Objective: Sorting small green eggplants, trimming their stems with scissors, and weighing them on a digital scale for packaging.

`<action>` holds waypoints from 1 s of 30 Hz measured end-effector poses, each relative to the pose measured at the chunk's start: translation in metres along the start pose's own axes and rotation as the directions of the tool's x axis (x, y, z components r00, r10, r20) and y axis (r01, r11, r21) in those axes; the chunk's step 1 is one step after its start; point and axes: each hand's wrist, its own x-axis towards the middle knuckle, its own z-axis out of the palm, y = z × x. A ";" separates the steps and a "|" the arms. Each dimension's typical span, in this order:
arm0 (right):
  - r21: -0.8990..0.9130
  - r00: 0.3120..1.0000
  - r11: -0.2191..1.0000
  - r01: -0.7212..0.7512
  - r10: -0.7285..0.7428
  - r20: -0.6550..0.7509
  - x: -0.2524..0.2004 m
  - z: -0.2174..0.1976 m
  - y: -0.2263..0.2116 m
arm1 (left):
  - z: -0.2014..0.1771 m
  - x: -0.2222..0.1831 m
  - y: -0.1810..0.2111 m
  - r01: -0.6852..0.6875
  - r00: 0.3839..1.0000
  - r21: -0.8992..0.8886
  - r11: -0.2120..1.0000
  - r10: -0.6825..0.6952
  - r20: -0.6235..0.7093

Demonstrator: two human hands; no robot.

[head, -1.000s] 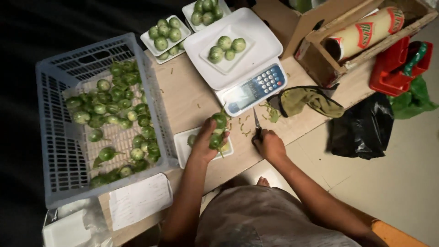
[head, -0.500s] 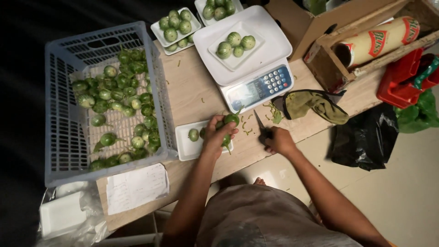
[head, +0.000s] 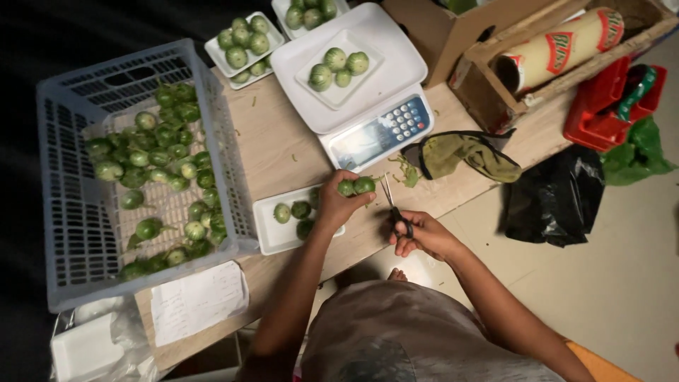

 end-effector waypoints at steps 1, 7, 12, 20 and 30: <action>0.007 1.000 1.000 0.013 -0.013 0.001 0.001 -0.002 0.001 | 0.005 0.001 -0.006 -0.013 0.999 -0.006 1.000 0.013 0.049; -0.024 0.998 1.000 0.010 -0.012 -0.059 -0.009 0.004 -0.020 | 0.017 -0.003 0.003 -0.171 0.979 0.244 0.955 0.137 0.153; -0.033 0.996 0.999 -0.003 0.001 -0.090 -0.019 0.015 -0.036 | 0.022 -0.002 -0.006 -0.256 0.958 0.275 0.927 0.206 0.198; -0.033 0.984 0.999 0.022 -0.028 -0.178 -0.015 0.017 -0.014 | 0.019 0.007 -0.021 -0.338 0.930 0.361 0.869 0.250 0.268; -0.012 0.960 0.999 0.034 -0.036 -0.277 -0.014 0.016 -0.026 | 0.029 -0.003 -0.014 -0.359 0.905 0.433 0.827 0.195 0.378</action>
